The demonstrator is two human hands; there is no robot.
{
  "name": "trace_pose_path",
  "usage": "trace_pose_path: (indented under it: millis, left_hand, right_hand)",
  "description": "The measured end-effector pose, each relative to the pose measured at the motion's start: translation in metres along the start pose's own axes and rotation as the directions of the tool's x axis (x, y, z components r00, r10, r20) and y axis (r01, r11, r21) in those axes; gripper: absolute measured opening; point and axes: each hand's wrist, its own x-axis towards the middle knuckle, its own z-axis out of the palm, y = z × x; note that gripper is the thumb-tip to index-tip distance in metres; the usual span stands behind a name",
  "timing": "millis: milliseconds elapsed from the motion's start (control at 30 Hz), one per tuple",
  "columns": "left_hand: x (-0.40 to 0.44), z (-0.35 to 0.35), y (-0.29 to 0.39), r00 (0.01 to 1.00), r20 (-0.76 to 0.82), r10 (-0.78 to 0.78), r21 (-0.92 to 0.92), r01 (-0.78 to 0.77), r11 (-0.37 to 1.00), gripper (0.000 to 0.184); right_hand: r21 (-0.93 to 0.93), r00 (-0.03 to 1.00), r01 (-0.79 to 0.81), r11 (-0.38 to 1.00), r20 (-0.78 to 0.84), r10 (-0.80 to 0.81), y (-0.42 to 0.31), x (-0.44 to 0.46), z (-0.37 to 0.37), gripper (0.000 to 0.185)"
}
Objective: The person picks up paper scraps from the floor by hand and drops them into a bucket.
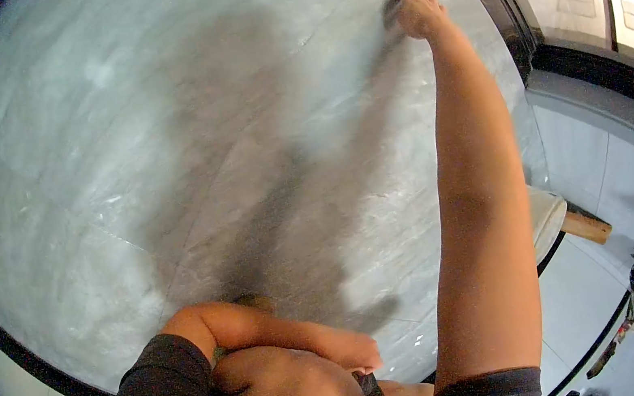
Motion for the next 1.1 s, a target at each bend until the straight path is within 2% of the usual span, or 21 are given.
trace_pose_path:
  millis: [133,333,367,467,567,667,767,833,867,933,967,1067,1100]
  left_hand:
    - [0.000,-0.004,0.006,0.998,0.023,-0.056,0.004,0.056,0.998,0.011]
    - [-0.007,0.001,-0.005,0.992,0.092,-0.087,0.027,0.085,0.996,0.006]
    - [-0.008,0.001,-0.003,0.992,0.104,-0.076,0.032,0.073,0.997,0.005]
    - [-0.010,0.000,-0.001,0.998,0.040,-0.056,-0.103,0.060,0.993,0.005]
    - [-0.005,-0.004,0.008,0.982,0.086,-0.170,-0.095,0.178,0.980,0.006]
    - [-0.003,-0.007,0.006,0.984,0.104,-0.145,-0.076,0.153,0.985,0.007]
    - [-0.002,-0.007,0.005,0.960,0.170,-0.221,-0.022,0.227,0.974,0.008]
    - [-0.004,0.011,-0.009,0.960,0.184,-0.210,0.007,0.212,0.977,0.009]
    - [-0.007,0.021,-0.018,0.959,0.194,-0.206,0.021,0.206,0.978,0.009]
    - [-0.014,0.023,-0.021,0.984,0.140,-0.113,-0.093,0.126,0.988,0.010]
    - [-0.017,0.024,-0.024,0.992,0.110,-0.065,-0.146,0.081,0.986,0.010]
    - [-0.014,0.037,-0.032,0.979,0.123,-0.163,-0.251,0.189,0.949,0.014]
    - [-0.011,0.034,-0.028,0.980,0.122,-0.155,-0.172,0.175,0.970,0.015]
  right_hand:
    - [0.009,0.999,0.026,1.000,-0.031,-0.025,0.010,0.004,0.010,0.051]
    - [0.031,0.994,0.008,0.999,-0.107,-0.004,0.026,-0.001,0.026,0.048]
    - [0.044,0.991,0.021,0.999,-0.132,-0.015,0.029,-0.005,0.028,0.049]
    - [0.069,0.975,0.077,0.995,-0.213,-0.061,0.042,-0.008,0.033,0.051]
    - [0.063,0.956,0.136,0.989,-0.271,-0.114,0.050,-0.010,0.037,0.055]
    - [0.038,0.946,0.157,0.987,-0.292,-0.139,0.050,-0.004,0.045,0.059]
    - [0.079,0.947,0.190,0.979,-0.279,-0.161,0.057,0.015,0.058,0.058]
    - [0.179,0.948,0.220,0.959,-0.270,-0.167,0.062,0.029,0.065,0.057]
    - [0.152,0.943,0.228,0.962,-0.279,-0.179,0.063,0.031,0.066,0.055]
    - [0.095,0.935,0.234,0.968,-0.296,-0.197,0.064,0.028,0.059,0.051]
    - [0.136,0.921,0.236,0.962,-0.346,-0.177,0.063,0.026,0.058,0.049]
    - [0.273,0.876,0.217,0.937,-0.478,-0.064,0.065,0.006,0.056,0.046]
    - [0.333,0.857,0.197,0.922,-0.516,0.003,0.069,-0.006,0.050,0.046]
